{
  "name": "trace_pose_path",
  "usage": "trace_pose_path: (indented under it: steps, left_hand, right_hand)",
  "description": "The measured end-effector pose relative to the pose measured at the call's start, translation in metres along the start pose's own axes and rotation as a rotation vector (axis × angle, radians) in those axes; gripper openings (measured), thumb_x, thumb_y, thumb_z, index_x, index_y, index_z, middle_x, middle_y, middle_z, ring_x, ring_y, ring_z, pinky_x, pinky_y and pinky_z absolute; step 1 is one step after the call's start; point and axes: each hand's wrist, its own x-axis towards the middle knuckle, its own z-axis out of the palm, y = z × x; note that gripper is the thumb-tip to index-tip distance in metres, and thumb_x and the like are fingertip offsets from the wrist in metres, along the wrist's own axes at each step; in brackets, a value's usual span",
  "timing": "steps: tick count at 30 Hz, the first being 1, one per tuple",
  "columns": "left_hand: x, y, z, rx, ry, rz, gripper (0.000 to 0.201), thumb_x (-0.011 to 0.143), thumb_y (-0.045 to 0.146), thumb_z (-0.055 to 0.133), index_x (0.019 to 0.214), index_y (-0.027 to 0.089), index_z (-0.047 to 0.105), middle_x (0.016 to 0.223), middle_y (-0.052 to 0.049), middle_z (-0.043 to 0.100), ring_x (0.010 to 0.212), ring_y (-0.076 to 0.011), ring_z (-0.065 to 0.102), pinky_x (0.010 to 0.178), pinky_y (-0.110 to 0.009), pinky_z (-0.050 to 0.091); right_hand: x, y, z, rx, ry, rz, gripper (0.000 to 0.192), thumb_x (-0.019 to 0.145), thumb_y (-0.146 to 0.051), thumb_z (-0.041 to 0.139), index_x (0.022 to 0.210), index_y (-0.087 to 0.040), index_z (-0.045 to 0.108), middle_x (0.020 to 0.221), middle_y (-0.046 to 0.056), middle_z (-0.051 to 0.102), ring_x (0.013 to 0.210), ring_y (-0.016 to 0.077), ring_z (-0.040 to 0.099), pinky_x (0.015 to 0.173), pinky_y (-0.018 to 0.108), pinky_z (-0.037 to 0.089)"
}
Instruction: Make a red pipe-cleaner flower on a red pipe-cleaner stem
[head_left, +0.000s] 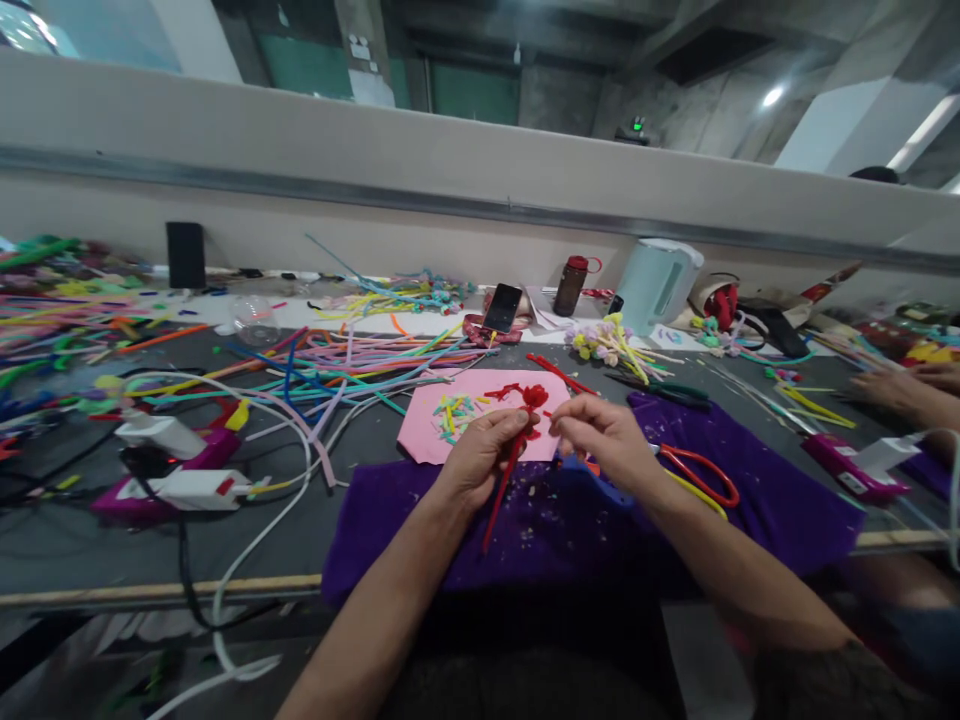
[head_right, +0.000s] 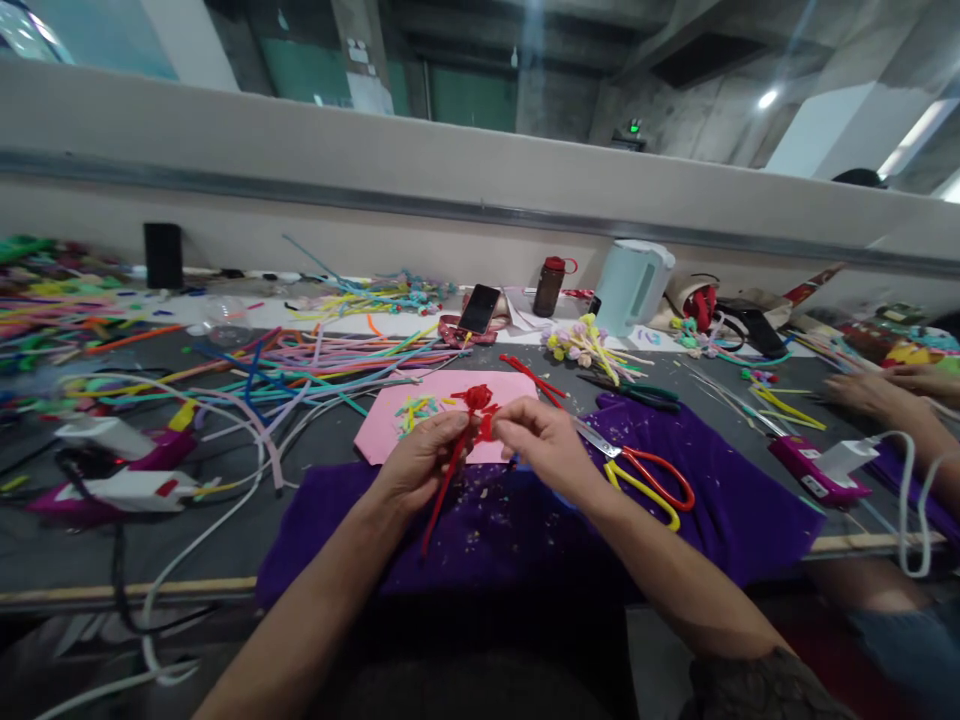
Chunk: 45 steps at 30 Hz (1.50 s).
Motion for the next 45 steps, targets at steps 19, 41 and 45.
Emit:
trace_pose_path:
  steps: [19,41,45]
  left_hand:
    - [0.0,0.002,-0.002,-0.165,0.066,0.151,0.024,0.062,0.033,0.069,0.071,0.014,0.059,0.058,0.004,0.051,0.046,-0.0032,0.043,0.035,-0.014,0.026]
    - [0.006,-0.001,-0.008,-0.111,0.05,0.111,0.023,0.064,0.031,0.068,0.072,0.011,0.059,0.052,0.004,0.048,0.04,-0.0013,0.037,0.034,-0.014,0.021]
    - [0.006,-0.001,-0.007,-0.116,0.051,0.102,0.024,0.064,0.032,0.068,0.072,0.011,0.06,0.053,0.003,0.049,0.04,-0.0016,0.038,0.034,-0.014,0.022]
  right_hand:
    - [0.016,0.002,0.034,-0.044,-0.131,0.117,0.027,0.08,-0.035,0.051,0.061,-0.016,0.048,0.047,-0.005,0.048,0.041,0.0065,0.044,0.039,0.017,0.032]
    - [0.016,0.009,0.036,-0.19,-0.138,0.047,0.029,0.079,-0.033,0.051,0.056,-0.016,0.045,0.048,-0.005,0.043,0.042,0.006,0.041,0.041,0.018,0.027]
    - [0.015,0.01,0.036,-0.166,-0.146,0.072,0.029,0.079,-0.034,0.05,0.057,-0.016,0.044,0.046,-0.006,0.042,0.04,0.0059,0.039,0.04,0.018,0.027]
